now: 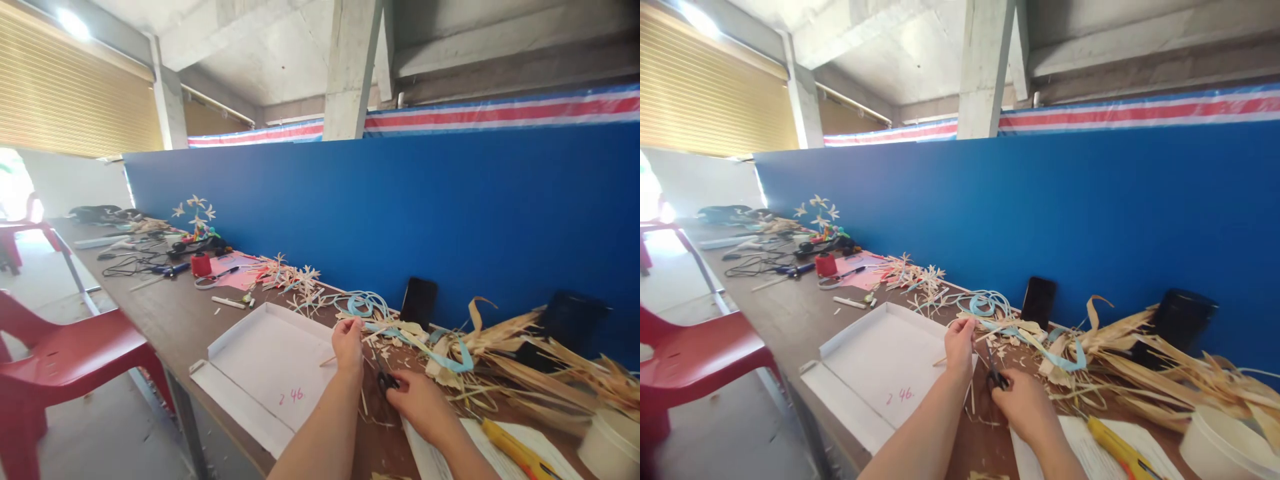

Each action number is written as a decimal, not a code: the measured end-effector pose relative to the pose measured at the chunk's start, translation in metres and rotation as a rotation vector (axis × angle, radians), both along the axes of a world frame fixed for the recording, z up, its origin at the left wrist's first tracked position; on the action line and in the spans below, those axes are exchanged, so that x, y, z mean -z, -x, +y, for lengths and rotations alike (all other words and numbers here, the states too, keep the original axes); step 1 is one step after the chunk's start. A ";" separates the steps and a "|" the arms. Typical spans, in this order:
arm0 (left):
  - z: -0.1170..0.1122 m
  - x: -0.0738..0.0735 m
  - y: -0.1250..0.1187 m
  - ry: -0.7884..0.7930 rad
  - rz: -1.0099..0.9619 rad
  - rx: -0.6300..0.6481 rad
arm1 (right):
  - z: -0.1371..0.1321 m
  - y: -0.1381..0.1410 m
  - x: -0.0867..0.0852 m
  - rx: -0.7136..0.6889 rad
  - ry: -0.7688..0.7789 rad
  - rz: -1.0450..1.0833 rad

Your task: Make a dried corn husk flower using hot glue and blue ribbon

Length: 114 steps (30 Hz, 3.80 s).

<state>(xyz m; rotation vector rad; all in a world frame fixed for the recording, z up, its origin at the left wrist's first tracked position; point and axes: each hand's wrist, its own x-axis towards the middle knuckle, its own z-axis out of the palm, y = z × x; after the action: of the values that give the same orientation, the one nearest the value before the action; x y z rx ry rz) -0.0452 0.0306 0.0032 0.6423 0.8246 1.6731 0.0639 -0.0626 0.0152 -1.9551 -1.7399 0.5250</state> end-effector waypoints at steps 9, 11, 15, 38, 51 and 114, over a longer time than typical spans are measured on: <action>0.004 -0.001 0.004 0.058 -0.148 0.014 | -0.010 -0.018 -0.012 0.106 0.174 0.807; 0.005 0.000 0.004 0.070 -0.173 0.021 | -0.013 -0.020 -0.012 0.055 0.187 1.038; 0.005 0.001 0.003 0.085 -0.189 0.062 | -0.015 -0.020 -0.015 0.016 0.150 1.402; -0.004 -0.006 0.001 0.146 -0.209 0.256 | -0.004 0.007 -0.002 0.079 0.095 0.784; -0.010 -0.005 -0.006 0.169 -0.158 0.380 | 0.005 0.001 0.006 0.125 -0.025 0.815; -0.033 -0.002 -0.013 -0.069 0.501 0.861 | 0.007 -0.018 0.004 0.315 -0.235 1.172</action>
<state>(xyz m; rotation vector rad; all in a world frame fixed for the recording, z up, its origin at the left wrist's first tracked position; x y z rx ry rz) -0.0326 -0.0020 0.0050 1.2796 0.6793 0.7611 0.0816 -0.0559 0.0112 -1.2362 -0.6921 1.0075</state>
